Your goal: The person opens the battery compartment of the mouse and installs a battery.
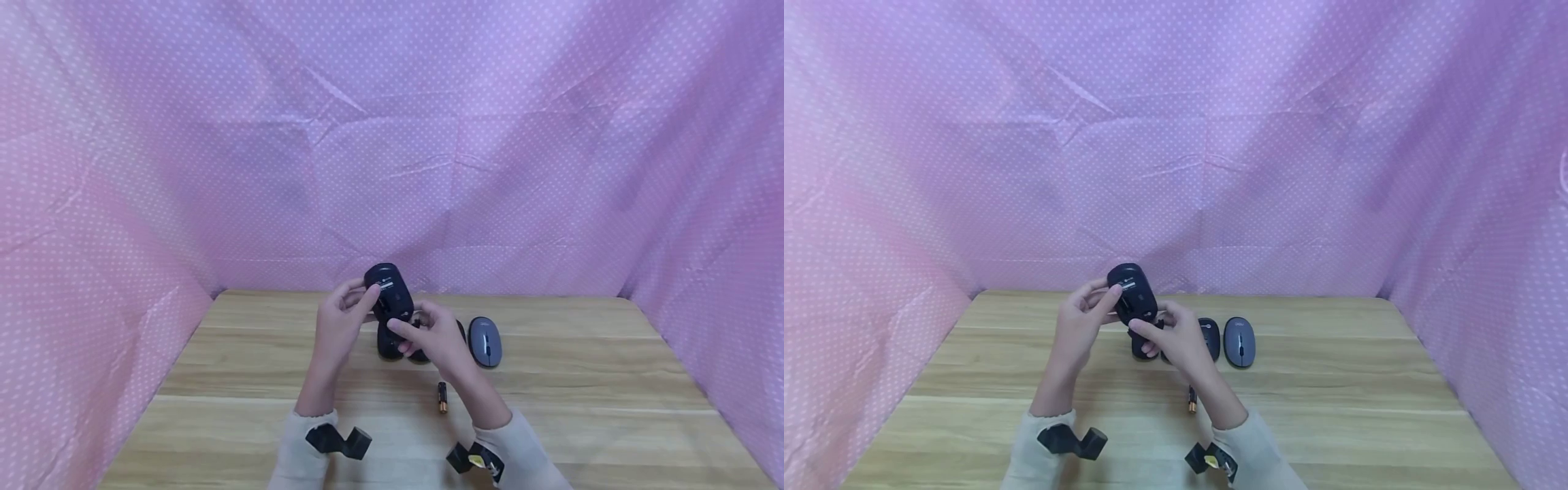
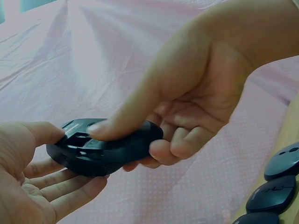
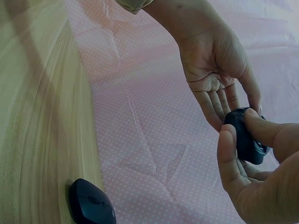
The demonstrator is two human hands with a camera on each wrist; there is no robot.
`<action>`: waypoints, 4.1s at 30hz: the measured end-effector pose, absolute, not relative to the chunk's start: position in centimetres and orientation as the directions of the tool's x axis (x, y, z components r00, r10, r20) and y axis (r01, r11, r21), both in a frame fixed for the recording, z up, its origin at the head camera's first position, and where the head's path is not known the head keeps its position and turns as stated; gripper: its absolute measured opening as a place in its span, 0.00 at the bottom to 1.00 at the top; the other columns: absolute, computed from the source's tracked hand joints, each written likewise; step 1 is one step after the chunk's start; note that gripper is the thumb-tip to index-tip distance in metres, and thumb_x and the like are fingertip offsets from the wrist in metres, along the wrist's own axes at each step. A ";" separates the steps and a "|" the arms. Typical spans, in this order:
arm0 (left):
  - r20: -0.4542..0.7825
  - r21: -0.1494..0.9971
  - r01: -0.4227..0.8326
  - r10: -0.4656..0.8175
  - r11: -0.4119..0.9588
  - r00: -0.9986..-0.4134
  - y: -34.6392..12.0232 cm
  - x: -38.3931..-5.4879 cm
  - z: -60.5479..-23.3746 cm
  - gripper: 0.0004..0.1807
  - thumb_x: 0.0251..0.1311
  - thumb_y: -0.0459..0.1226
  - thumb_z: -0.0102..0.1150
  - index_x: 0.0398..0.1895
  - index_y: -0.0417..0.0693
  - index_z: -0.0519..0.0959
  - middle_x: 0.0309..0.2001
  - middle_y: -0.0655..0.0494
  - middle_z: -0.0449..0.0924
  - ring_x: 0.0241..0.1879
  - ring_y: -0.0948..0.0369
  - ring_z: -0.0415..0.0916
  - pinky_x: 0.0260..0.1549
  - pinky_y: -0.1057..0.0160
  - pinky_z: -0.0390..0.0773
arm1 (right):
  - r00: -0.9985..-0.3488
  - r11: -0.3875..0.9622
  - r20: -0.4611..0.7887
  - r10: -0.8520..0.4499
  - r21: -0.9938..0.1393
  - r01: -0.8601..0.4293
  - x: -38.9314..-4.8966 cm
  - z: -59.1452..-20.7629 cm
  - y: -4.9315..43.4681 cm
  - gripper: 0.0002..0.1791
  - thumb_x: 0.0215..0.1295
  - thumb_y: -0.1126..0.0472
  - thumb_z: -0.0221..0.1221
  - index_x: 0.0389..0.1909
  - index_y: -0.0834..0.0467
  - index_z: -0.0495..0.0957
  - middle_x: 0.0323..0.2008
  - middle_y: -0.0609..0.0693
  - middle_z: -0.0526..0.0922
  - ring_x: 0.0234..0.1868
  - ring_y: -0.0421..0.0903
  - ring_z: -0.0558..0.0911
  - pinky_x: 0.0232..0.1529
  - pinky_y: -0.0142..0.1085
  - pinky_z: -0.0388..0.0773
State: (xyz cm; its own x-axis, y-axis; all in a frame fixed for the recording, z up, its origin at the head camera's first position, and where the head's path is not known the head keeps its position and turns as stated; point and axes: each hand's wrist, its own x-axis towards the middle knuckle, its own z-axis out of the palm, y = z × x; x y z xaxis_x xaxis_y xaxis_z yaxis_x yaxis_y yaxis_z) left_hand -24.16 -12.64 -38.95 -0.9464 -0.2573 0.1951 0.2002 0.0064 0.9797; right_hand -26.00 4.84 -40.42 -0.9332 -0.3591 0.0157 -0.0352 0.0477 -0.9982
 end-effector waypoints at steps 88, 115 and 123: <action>0.177 0.977 0.206 -0.324 -0.057 -0.929 -16.7 -24.6 -39.1 0.16 0.70 0.37 0.61 0.56 0.35 0.80 0.46 0.39 0.88 0.34 0.65 0.87 0.36 0.63 0.89 | -0.860 0.752 -0.011 -0.510 -0.490 -0.440 -24.4 -46.5 9.8 0.15 0.57 0.60 0.73 0.44 0.59 0.84 0.32 0.47 0.83 0.31 0.40 0.78 0.31 0.33 0.76; 0.165 0.978 0.194 -0.284 -0.078 -0.945 -16.1 -25.0 -39.2 0.15 0.70 0.35 0.61 0.55 0.35 0.81 0.46 0.37 0.87 0.35 0.64 0.88 0.38 0.59 0.90 | -0.896 0.810 -0.097 -0.433 -0.478 -0.340 -24.1 -47.6 10.4 0.11 0.50 0.66 0.75 0.30 0.57 0.81 0.21 0.44 0.77 0.24 0.40 0.74 0.23 0.30 0.69; 0.152 0.981 0.179 -0.274 -0.078 -0.950 -15.4 -25.1 -39.3 0.16 0.70 0.35 0.61 0.56 0.35 0.81 0.41 0.43 0.88 0.33 0.64 0.87 0.36 0.60 0.90 | -0.907 0.812 -0.130 -0.400 -0.510 -0.285 -24.2 -47.6 10.5 0.09 0.50 0.68 0.73 0.28 0.56 0.82 0.21 0.44 0.78 0.23 0.41 0.74 0.23 0.31 0.70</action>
State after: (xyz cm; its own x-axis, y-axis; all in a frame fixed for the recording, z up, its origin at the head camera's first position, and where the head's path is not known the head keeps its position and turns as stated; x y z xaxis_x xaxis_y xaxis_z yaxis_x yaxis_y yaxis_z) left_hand -25.11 -15.43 -39.30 -0.9496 -0.2744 0.1516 0.1793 -0.0784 0.9807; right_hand -24.20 10.48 -47.56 -0.9072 -0.4001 -0.1302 -0.2847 0.8115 -0.5102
